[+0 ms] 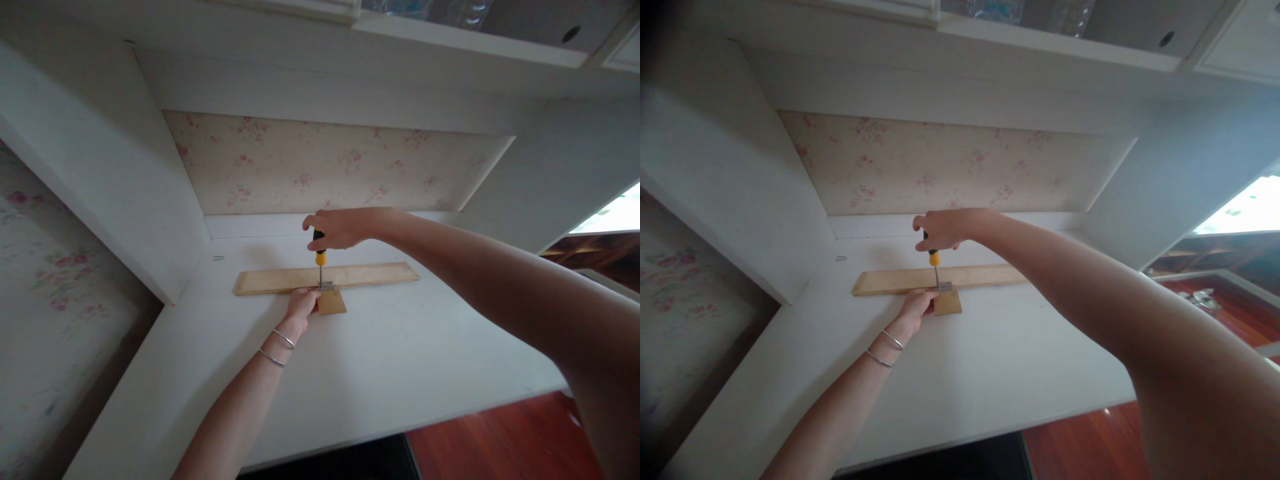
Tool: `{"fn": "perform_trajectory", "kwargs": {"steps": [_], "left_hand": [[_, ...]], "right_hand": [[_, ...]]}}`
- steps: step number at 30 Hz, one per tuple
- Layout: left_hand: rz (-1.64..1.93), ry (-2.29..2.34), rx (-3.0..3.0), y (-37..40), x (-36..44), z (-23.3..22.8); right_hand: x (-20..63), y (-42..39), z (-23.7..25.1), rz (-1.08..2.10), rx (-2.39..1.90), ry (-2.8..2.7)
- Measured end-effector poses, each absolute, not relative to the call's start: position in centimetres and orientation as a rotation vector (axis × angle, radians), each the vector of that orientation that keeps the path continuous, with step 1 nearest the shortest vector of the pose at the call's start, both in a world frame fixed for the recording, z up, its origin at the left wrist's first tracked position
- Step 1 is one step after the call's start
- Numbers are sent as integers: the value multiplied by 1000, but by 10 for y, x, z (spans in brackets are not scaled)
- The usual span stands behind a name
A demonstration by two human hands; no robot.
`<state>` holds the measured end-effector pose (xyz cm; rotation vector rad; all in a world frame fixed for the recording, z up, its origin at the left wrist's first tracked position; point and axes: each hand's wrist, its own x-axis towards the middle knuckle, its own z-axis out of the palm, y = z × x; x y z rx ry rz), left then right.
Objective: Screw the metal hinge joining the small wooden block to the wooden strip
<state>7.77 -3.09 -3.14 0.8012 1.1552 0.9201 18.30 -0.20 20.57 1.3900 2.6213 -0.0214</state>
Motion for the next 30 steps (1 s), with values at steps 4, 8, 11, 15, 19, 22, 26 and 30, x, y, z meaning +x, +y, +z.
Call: {"fn": "perform_trajectory", "kwargs": {"steps": [4, 8, 11, 15, 19, 22, 26, 30], "left_hand": [[927, 1157, 812, -30, 78, -34], [930, 1154, 822, -29, 77, -36], [929, 1151, 819, -29, 77, -35], [933, 1140, 813, -30, 77, -33], [927, 1144, 825, -30, 77, -33], [922, 1138, 834, -30, 77, -34], [924, 1119, 809, -30, 77, -34], [932, 1117, 797, -30, 78, -35]], "right_hand": [[185, -1, 206, 116, 1405, 2505], [185, -2, 209, -122, 1499, 2454], [186, -1, 211, -190, 1360, 2533], [185, 2, 211, 91, 1499, 2387], [184, 1, 210, -200, 1456, 2441], [182, -1, 211, -109, 1372, 2435], [182, -3, 210, 52, 1425, 2477], [185, -4, 209, -123, 1302, 2579]]}}
